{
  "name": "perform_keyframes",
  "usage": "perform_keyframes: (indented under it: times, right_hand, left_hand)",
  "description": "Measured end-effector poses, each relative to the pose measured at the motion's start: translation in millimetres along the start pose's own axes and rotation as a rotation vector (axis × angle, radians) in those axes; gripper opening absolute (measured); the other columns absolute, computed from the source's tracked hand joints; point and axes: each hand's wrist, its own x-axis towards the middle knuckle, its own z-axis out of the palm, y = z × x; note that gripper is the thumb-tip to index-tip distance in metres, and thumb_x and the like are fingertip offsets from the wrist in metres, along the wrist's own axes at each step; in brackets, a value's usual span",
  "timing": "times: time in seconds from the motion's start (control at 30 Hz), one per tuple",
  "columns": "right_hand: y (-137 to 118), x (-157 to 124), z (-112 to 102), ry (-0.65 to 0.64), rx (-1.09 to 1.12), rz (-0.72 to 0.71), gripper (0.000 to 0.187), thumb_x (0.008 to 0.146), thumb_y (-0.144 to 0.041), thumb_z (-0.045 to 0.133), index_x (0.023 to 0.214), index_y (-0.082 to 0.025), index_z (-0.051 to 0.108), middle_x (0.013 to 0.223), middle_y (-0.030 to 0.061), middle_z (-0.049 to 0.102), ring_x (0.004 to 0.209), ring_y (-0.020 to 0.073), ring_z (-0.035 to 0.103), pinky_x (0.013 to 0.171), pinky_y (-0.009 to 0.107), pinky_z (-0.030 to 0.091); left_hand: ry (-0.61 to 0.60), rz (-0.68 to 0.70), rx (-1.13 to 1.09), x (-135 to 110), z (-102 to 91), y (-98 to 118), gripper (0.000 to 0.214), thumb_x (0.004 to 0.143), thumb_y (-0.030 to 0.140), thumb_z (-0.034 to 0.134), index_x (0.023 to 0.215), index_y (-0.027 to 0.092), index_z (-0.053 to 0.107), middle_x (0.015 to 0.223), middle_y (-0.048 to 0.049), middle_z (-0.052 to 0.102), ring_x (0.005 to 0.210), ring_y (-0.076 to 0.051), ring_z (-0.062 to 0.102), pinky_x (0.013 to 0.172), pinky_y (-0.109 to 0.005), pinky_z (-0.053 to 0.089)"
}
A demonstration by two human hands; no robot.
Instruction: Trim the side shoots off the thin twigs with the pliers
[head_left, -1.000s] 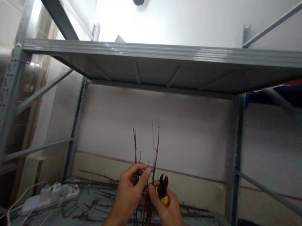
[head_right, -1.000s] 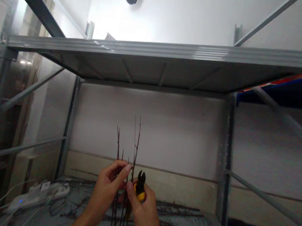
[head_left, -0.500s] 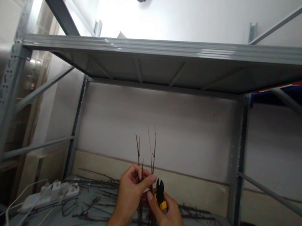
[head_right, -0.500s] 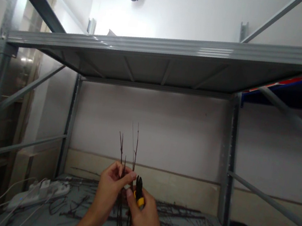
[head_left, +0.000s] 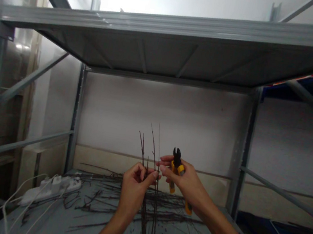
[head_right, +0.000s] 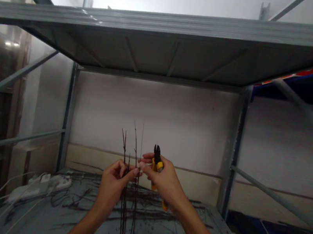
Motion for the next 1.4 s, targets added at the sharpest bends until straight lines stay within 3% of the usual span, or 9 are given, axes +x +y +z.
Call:
perform_keyframes:
  times: [0.13,0.23,0.4,0.47,0.63,0.73,0.87,1.07,1.4]
  right_hand:
    - [2.2,9.4,7.4,0.021,-0.042,-0.091,0.024,0.075,-0.034,0.073,0.093,-0.019,0.066,0.085,0.0048,0.071,0.08,0.02,0.067,0.076,0.033,0.052]
    - [5.1,9.6,10.7,0.059,-0.059,-0.097,0.021,0.075,-0.032,0.073,0.09,-0.02,0.064,0.081,0.0034,0.069,0.077,0.0191,0.066,0.075,0.032,0.051]
    - [2.6,4.4,8.0,0.039,-0.133,-0.12,0.02,0.08,-0.038,0.069,0.089,-0.02,0.064,0.082,0.0041,0.07,0.077,0.0198,0.065,0.071,0.032,0.049]
    - [4.4,2.6,2.3,0.034,-0.26,-0.14,0.024,0.083,-0.043,0.065,0.089,-0.02,0.065,0.083,0.0051,0.07,0.076,0.0202,0.064,0.07,0.032,0.048]
    - [21.7,4.2,-20.7,0.05,-0.865,-0.252,0.032,0.086,-0.049,0.061,0.082,-0.018,0.067,0.079,0.0104,0.069,0.073,0.0234,0.062,0.069,0.035,0.043]
    - [26.7,7.0,-28.0,-0.003,-1.014,-0.239,0.028,0.089,-0.044,0.059,0.083,-0.018,0.067,0.082,0.0122,0.071,0.075,0.0249,0.064,0.067,0.035,0.04]
    - [20.6,8.1,-24.2,-0.067,-1.026,-0.198,0.025,0.089,-0.042,0.058,0.082,-0.02,0.068,0.078,0.0104,0.073,0.07,0.0233,0.064,0.064,0.034,0.037]
    - [16.6,11.2,-18.7,-0.064,-1.078,-0.203,0.026,0.091,-0.039,0.055,0.08,-0.02,0.069,0.075,0.0097,0.072,0.067,0.0223,0.063,0.061,0.034,0.034]
    - [10.2,16.7,-13.6,-0.073,-1.08,-0.177,0.032,0.09,-0.044,0.056,0.075,-0.02,0.071,0.067,0.009,0.069,0.058,0.0193,0.058,0.057,0.033,0.031]
  left_hand:
    - [0.004,-0.002,-0.034,-2.0,1.9,-5.1,0.046,0.079,0.022,0.079,0.062,0.022,0.036,0.077,-0.0045,0.07,0.076,-0.018,0.069,0.07,-0.028,0.054]
    - [0.016,-0.046,-0.08,-3.4,0.6,-6.5,0.046,0.08,0.025,0.079,0.064,0.022,0.036,0.084,-0.0054,0.07,0.079,-0.018,0.069,0.07,-0.031,0.058]
    - [0.032,-0.056,-0.037,-5.3,-1.4,-3.9,0.05,0.079,0.03,0.079,0.065,0.023,0.032,0.088,-0.0082,0.071,0.077,-0.02,0.068,0.045,-0.022,0.051]
    - [0.049,-0.049,-0.031,-5.3,-2.7,-1.7,0.051,0.079,0.03,0.079,0.065,0.023,0.031,0.087,-0.0086,0.071,0.076,-0.019,0.068,0.042,-0.02,0.047]
    - [0.071,-0.078,-0.019,-5.5,-8.6,3.8,0.051,0.079,0.031,0.08,0.064,0.023,0.031,0.09,-0.0106,0.073,0.081,-0.02,0.07,0.04,-0.018,0.042]
    - [0.084,-0.089,-0.018,-6.6,-10.5,5.6,0.052,0.077,0.032,0.081,0.063,0.023,0.031,0.091,-0.0107,0.074,0.08,-0.02,0.07,0.04,-0.018,0.042]
    - [0.073,-0.08,-0.019,-7.6,-9.8,5.8,0.052,0.077,0.031,0.081,0.062,0.023,0.032,0.092,-0.0117,0.074,0.076,-0.019,0.069,0.041,-0.019,0.043]
    - [0.073,-0.061,-0.004,-6.8,-12.9,7.1,0.054,0.077,0.03,0.08,0.061,0.022,0.029,0.094,-0.0107,0.074,0.055,-0.01,0.059,0.04,-0.019,0.041]
    - [0.08,-0.045,0.029,-8.2,-19.8,10.2,0.054,0.078,0.032,0.079,0.061,0.022,0.029,0.093,-0.01,0.074,0.057,-0.01,0.06,0.042,-0.019,0.042]
